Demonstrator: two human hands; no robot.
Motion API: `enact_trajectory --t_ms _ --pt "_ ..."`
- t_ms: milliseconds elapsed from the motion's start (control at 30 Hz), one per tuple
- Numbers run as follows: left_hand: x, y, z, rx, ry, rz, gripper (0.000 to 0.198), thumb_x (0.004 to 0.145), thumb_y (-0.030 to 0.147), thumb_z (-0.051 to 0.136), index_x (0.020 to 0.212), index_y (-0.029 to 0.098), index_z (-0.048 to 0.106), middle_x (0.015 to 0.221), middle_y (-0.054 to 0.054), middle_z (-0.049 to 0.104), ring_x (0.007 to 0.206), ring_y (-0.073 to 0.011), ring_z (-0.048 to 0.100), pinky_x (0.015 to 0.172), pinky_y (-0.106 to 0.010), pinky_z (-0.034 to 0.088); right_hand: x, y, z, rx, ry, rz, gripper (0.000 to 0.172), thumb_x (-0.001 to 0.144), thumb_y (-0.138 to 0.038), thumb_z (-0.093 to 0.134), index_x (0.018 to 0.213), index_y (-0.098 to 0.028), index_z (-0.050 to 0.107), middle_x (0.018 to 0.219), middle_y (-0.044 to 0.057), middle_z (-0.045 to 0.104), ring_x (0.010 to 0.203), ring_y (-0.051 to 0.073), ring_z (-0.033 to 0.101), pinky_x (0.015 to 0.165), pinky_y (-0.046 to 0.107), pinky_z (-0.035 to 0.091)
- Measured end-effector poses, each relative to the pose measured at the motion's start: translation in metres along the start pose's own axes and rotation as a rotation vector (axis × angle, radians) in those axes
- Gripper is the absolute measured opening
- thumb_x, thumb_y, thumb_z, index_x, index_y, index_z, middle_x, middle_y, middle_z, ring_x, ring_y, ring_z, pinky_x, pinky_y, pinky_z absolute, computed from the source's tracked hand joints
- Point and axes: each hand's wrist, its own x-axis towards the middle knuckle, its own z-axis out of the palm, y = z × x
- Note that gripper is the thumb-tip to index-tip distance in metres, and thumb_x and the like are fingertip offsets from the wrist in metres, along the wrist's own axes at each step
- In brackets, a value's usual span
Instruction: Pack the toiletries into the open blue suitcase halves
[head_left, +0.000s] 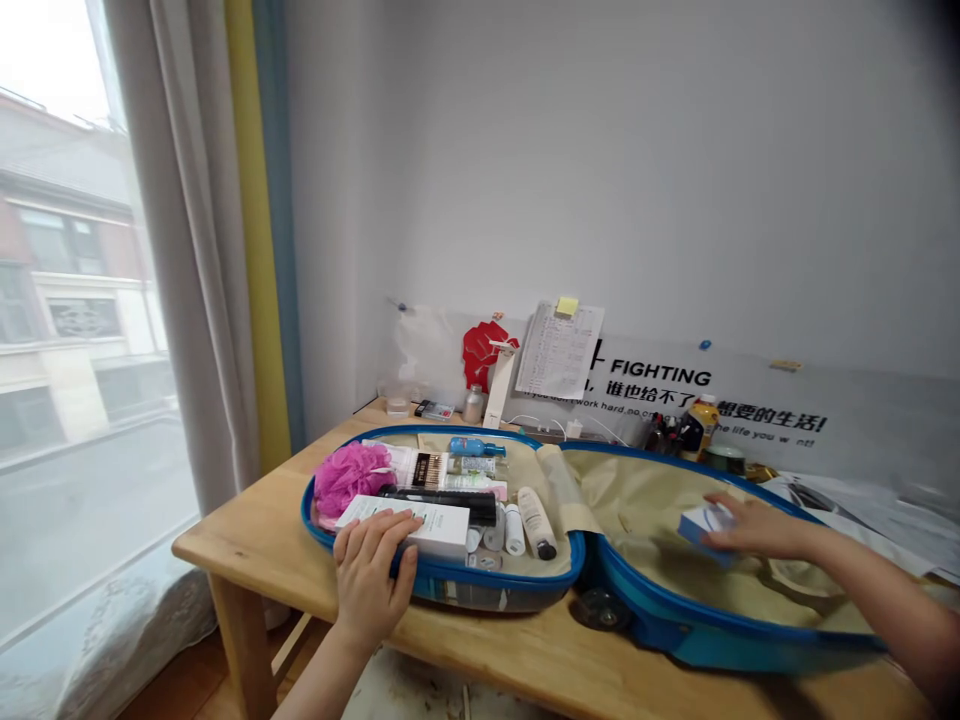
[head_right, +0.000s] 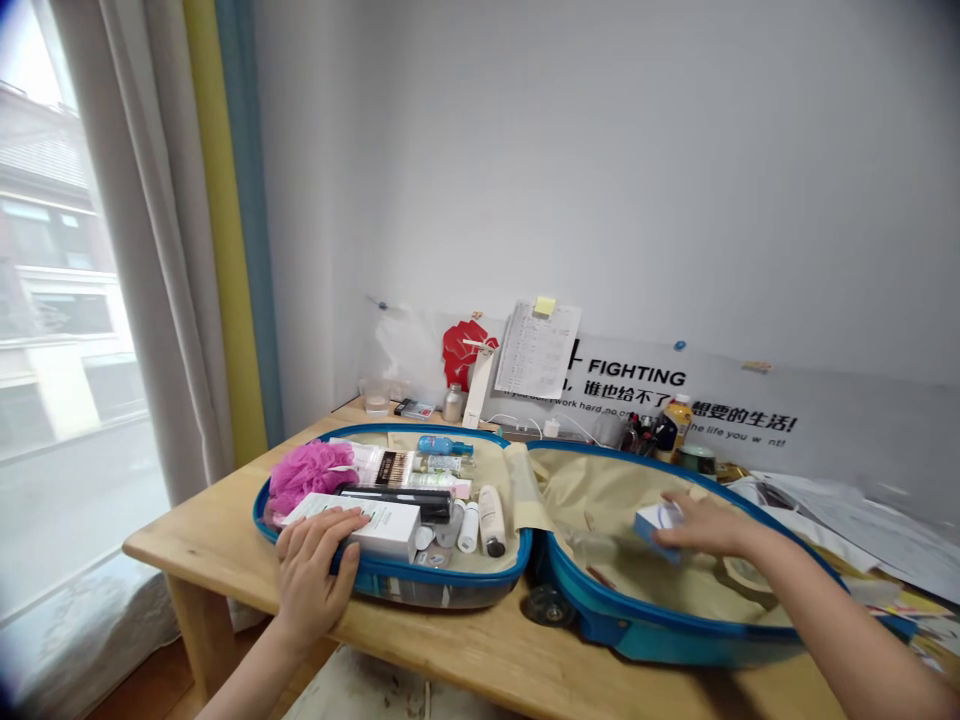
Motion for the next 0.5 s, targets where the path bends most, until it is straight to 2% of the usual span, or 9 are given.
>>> enact_trajectory --t_ms 100,200,267,333,400,500 --pt "0.001 0.001 0.0 0.001 0.008 -0.005 0.023 0.091 0.025 0.042 0.104 0.025 0.061 0.101 -0.003 0.07 0.099 -0.022 0.059 0.091 -0.039 0.032 0.003 -0.04 -0.028 0.085 -0.097 -0.147 0.077 0.073 -0.054 0.055 0.138 -0.014 0.043 0.135 0.024 0.05 0.118 0.032 0.055 0.096 0.038 0.045" --pt "0.002 0.001 0.0 -0.003 0.017 0.002 0.023 0.09 0.025 0.043 0.104 0.025 0.061 0.1 -0.003 0.07 0.098 -0.0222 0.059 0.091 -0.039 0.032 0.004 -0.103 -0.039 0.16 -0.142 -0.316 0.078 0.077 -0.056 0.051 0.143 -0.017 0.036 0.144 0.018 0.041 0.127 0.029 0.047 0.103 0.036 0.037" --pt "0.002 0.001 -0.001 -0.006 0.016 0.013 0.022 0.09 0.025 0.043 0.104 0.024 0.061 0.1 -0.003 0.07 0.098 -0.022 0.059 0.09 -0.039 0.032 0.003 -0.152 -0.035 0.199 -0.15 -0.413 0.077 0.077 -0.054 0.054 0.141 -0.016 0.037 0.142 0.016 0.044 0.126 0.029 0.046 0.104 0.035 0.035" --pt "0.001 0.0 -0.001 -0.006 0.019 0.021 0.022 0.09 0.024 0.044 0.104 0.024 0.061 0.1 -0.003 0.07 0.098 -0.0218 0.059 0.09 -0.039 0.032 0.001 -0.203 -0.026 0.221 -0.173 -0.473 0.081 0.071 -0.057 0.062 0.139 -0.018 0.04 0.135 0.016 0.049 0.117 0.03 0.053 0.098 0.037 0.041" --pt "0.001 0.001 0.0 -0.002 0.022 0.025 0.022 0.09 0.023 0.043 0.104 0.024 0.061 0.101 -0.003 0.07 0.098 -0.0216 0.059 0.09 -0.038 0.032 -0.002 -0.251 -0.015 0.228 -0.182 -0.498 0.085 0.068 -0.061 0.064 0.137 -0.017 0.043 0.133 0.018 0.05 0.111 0.03 0.057 0.093 0.038 0.044" --pt "0.001 0.001 -0.001 0.003 0.024 0.028 0.023 0.09 0.022 0.042 0.104 0.023 0.061 0.101 -0.003 0.07 0.099 -0.0213 0.059 0.09 -0.038 0.032 -0.009 -0.311 0.004 0.224 -0.167 -0.507 0.084 0.068 -0.063 0.061 0.135 -0.015 0.044 0.137 0.019 0.045 0.113 0.03 0.057 0.091 0.038 0.045"
